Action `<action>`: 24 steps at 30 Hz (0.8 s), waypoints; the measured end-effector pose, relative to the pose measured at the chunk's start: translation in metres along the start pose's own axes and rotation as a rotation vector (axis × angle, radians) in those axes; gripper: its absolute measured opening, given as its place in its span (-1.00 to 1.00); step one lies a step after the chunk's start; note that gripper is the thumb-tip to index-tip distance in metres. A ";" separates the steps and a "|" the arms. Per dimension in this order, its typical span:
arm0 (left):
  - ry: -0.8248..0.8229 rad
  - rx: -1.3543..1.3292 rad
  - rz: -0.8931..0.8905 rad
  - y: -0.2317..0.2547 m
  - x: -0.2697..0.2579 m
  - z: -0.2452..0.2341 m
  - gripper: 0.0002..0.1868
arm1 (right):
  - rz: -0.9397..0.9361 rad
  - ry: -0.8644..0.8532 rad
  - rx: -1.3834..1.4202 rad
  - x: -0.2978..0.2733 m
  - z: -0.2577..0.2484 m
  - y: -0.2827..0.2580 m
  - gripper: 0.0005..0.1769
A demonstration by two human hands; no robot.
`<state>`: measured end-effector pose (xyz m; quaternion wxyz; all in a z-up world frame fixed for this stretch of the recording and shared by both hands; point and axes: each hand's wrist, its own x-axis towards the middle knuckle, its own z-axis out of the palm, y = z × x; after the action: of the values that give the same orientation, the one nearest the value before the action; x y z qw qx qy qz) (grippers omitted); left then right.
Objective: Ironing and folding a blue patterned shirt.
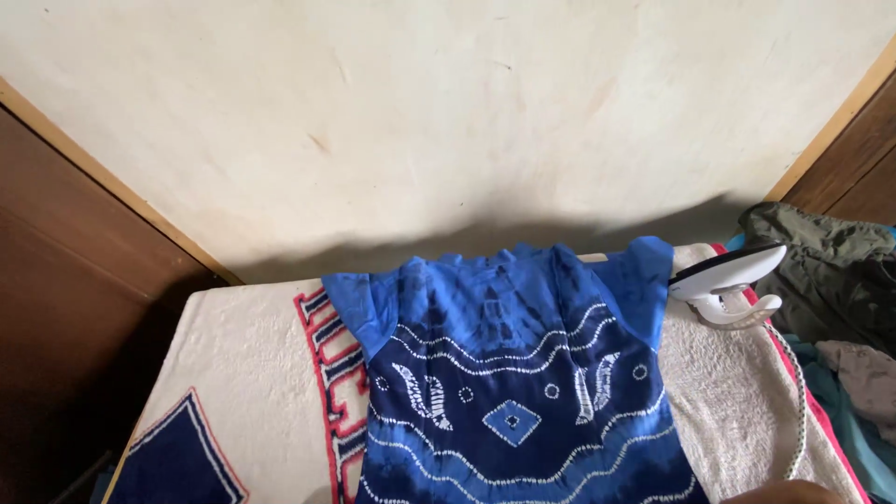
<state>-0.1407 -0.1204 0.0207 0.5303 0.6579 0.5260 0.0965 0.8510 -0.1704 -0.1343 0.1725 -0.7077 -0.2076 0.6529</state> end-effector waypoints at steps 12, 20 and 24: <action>0.674 -0.394 -0.216 0.042 0.253 -0.082 -0.26 | -0.303 0.510 -0.808 -0.079 0.232 -0.195 -0.43; 1.039 0.065 0.051 -0.009 0.312 -0.076 -0.58 | -1.201 0.747 0.271 -0.010 0.203 -0.167 -0.21; 1.114 0.095 0.020 0.011 0.277 -0.055 -0.61 | -1.106 0.817 0.051 -0.022 0.196 -0.189 -0.52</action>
<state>-0.0537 0.1337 -0.0666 0.1410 0.5357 0.7243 0.4106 0.6414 -0.0256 -0.0356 0.5615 -0.6828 -0.4412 0.1545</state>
